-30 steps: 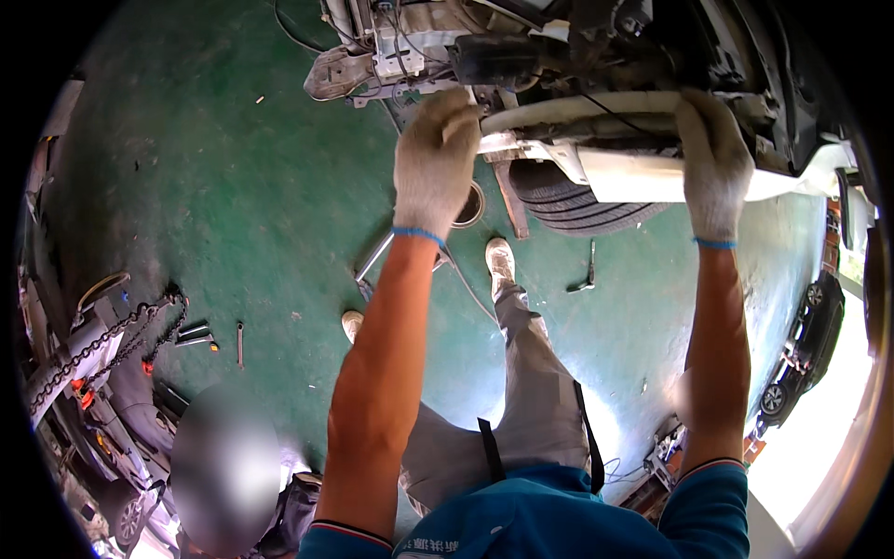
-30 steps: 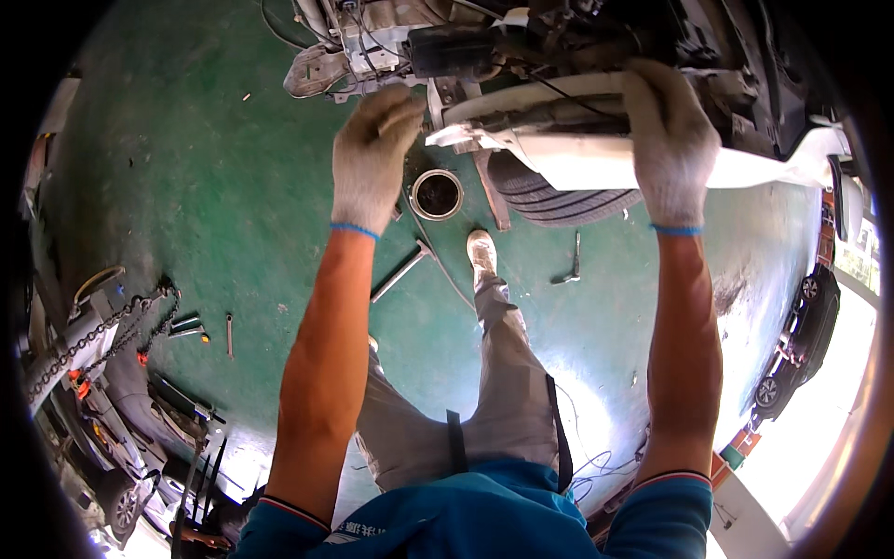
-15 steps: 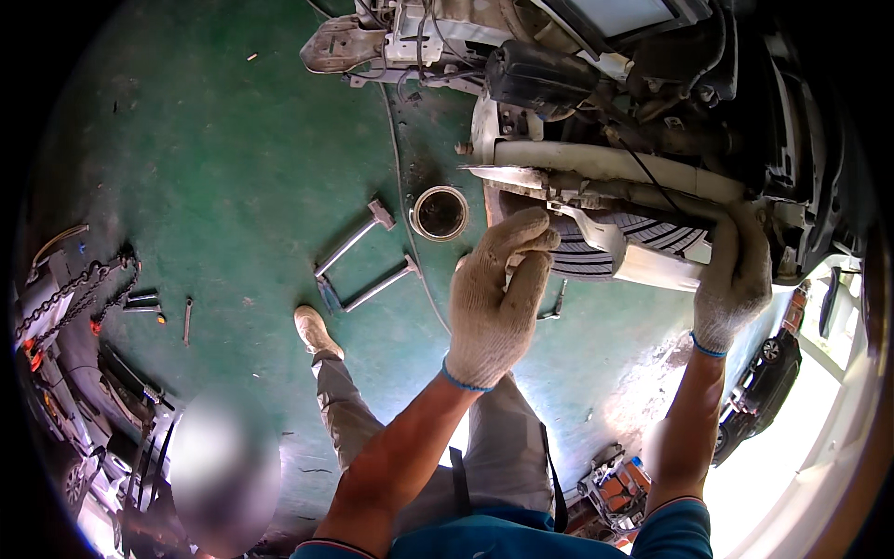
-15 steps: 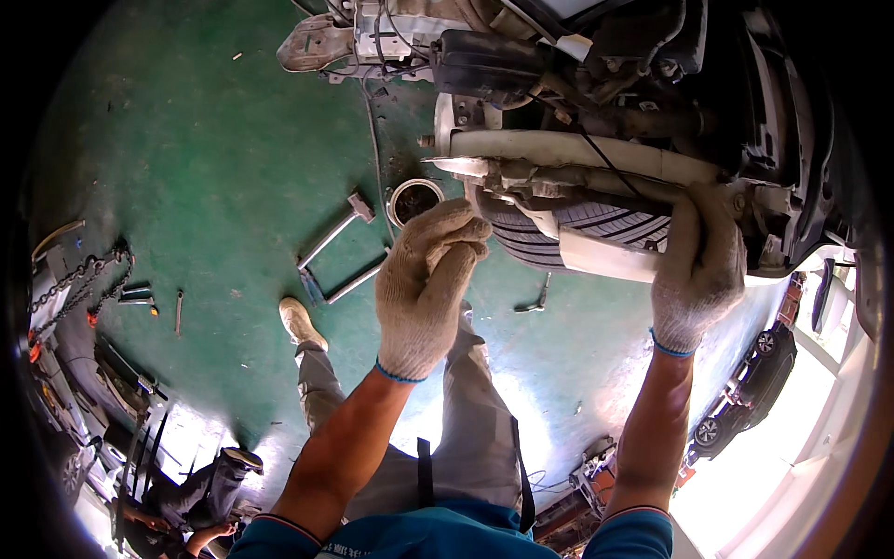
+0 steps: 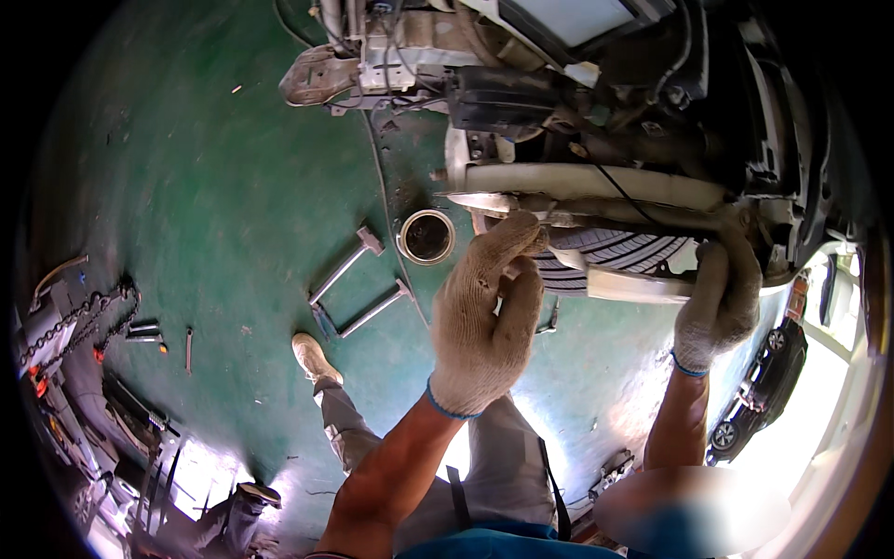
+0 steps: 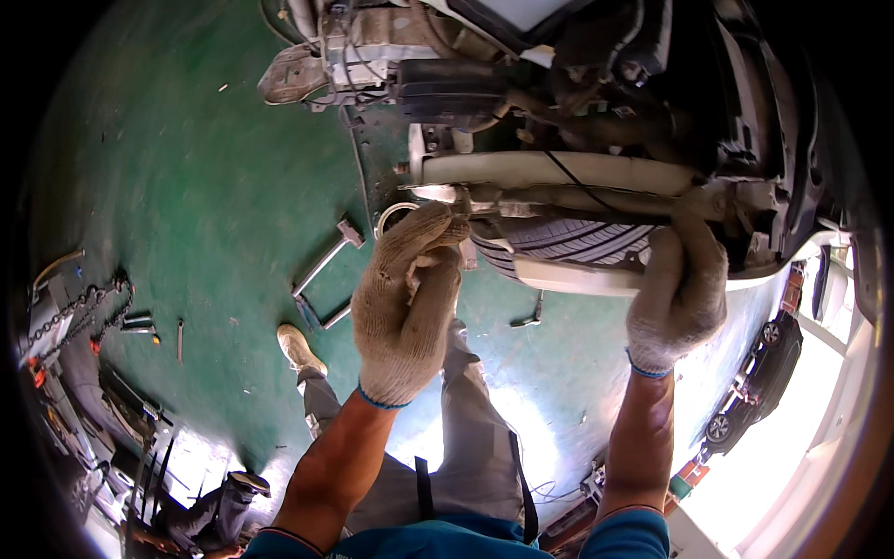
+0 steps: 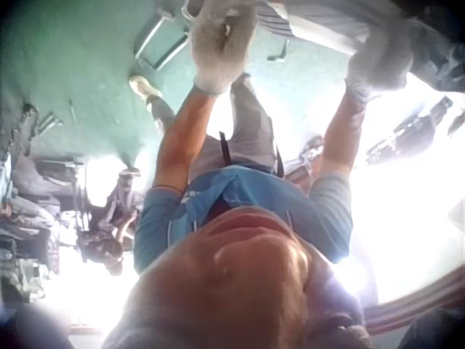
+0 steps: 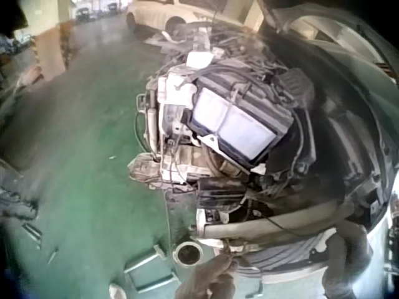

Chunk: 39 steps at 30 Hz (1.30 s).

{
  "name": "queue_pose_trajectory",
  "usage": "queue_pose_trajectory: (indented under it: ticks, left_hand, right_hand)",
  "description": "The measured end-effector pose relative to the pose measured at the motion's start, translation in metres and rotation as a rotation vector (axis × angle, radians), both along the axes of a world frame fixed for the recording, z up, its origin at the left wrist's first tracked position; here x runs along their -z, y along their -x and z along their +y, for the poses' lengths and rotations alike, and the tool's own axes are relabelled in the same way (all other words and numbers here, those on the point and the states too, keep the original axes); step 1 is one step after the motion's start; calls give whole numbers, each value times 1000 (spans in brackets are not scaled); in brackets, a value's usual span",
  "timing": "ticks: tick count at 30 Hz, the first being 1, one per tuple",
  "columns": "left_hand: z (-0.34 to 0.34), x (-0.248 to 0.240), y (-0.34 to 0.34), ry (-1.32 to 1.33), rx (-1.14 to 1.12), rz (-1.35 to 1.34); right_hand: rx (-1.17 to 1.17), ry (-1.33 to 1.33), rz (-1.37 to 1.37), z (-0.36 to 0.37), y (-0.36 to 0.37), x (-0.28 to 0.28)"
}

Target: The person is repairing a car's front bumper. They use a screwdriver to loosen screws and a hammer with a metal rod to adjust the bumper's position. The person works on the bumper's alignment and attachment points.

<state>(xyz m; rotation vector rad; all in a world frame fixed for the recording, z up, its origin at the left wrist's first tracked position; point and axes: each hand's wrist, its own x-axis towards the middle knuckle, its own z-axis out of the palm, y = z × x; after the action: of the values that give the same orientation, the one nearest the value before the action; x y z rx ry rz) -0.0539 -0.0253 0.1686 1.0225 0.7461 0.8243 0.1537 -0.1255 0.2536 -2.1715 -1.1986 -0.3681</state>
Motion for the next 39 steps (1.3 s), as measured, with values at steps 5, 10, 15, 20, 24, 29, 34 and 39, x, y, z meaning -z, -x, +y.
queue_pose_trajectory:
  ticks: [5, 10, 15, 20, 24, 29, 34, 39]
  left_hand:
    - [11, -20, -16, -179, 276, -26]
    - [23, -19, -27, -423, 461, 82]
    - [24, -12, -41, -553, 441, 116]
    - [19, -17, -47, -615, 435, 275]
    - [-2, -20, -47, -591, 302, 331]
    - [-2, -20, -15, -359, 130, 124]
    - [1, 42, 64, 86, -63, 248]
    - [-18, 102, 109, 153, 205, 583]
  right_hand:
    - [-44, -7, -30, 0, -3, 2]
    - [-36, 70, -213, 14, 3, -4]
    - [-81, 65, -340, 25, -4, -5]
    - [67, 379, -372, 41, 13, 0]
    - [100, 444, -397, 43, 18, 7]
    - [-103, 150, -238, 41, 23, 2]
    - [-95, 210, -392, 34, 33, 3]
    - [-113, 184, -402, 43, 35, 7]
